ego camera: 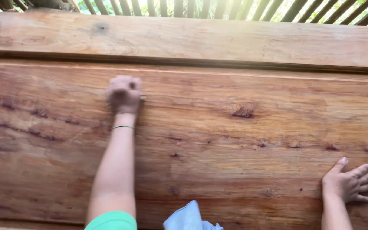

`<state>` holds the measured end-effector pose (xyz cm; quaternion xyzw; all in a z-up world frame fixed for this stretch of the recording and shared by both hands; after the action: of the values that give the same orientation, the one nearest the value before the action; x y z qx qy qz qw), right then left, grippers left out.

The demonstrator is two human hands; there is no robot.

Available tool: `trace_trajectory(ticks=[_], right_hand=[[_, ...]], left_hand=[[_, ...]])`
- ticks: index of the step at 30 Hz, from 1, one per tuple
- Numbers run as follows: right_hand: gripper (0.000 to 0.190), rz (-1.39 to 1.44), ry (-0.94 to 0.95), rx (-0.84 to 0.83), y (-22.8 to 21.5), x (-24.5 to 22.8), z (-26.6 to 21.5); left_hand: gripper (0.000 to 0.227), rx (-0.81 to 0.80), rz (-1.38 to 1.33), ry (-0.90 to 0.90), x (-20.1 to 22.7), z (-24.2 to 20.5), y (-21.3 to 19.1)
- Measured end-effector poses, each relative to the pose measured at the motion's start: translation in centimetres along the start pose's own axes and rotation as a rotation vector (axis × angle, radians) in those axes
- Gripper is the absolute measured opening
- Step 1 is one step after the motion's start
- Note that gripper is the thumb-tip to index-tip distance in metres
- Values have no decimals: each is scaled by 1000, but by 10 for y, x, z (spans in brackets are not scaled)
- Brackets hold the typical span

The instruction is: Sanding a wooden door panel using a sanding block and clearing dust with a blower and cloth.

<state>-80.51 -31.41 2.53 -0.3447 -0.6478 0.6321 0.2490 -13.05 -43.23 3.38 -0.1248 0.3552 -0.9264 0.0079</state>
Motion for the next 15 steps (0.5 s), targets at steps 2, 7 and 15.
trace_trajectory(ticks=[2, 7, 15], right_hand=[[90, 6, -3, 21, 4, 1, 1], [90, -12, -53, 50, 5, 6, 4], [86, 12, -90, 125, 22, 19, 16]], left_hand=[[27, -59, 94, -160, 5, 6, 13], [34, 151, -260, -161, 173, 2, 93], [18, -224, -678, 253, 398, -40, 110]])
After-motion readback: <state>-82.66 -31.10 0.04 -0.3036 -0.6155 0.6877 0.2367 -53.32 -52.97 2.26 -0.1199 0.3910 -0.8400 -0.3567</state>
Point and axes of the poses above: each hand's wrist, its own z-axis towards the middle knuckle, its own y-axis out of the palm, x = y × z, the point moved 3 cm from there along z, towards the middle knuckle, and after that the axes turned 7 degrees about -z, right-handed, at the moved point
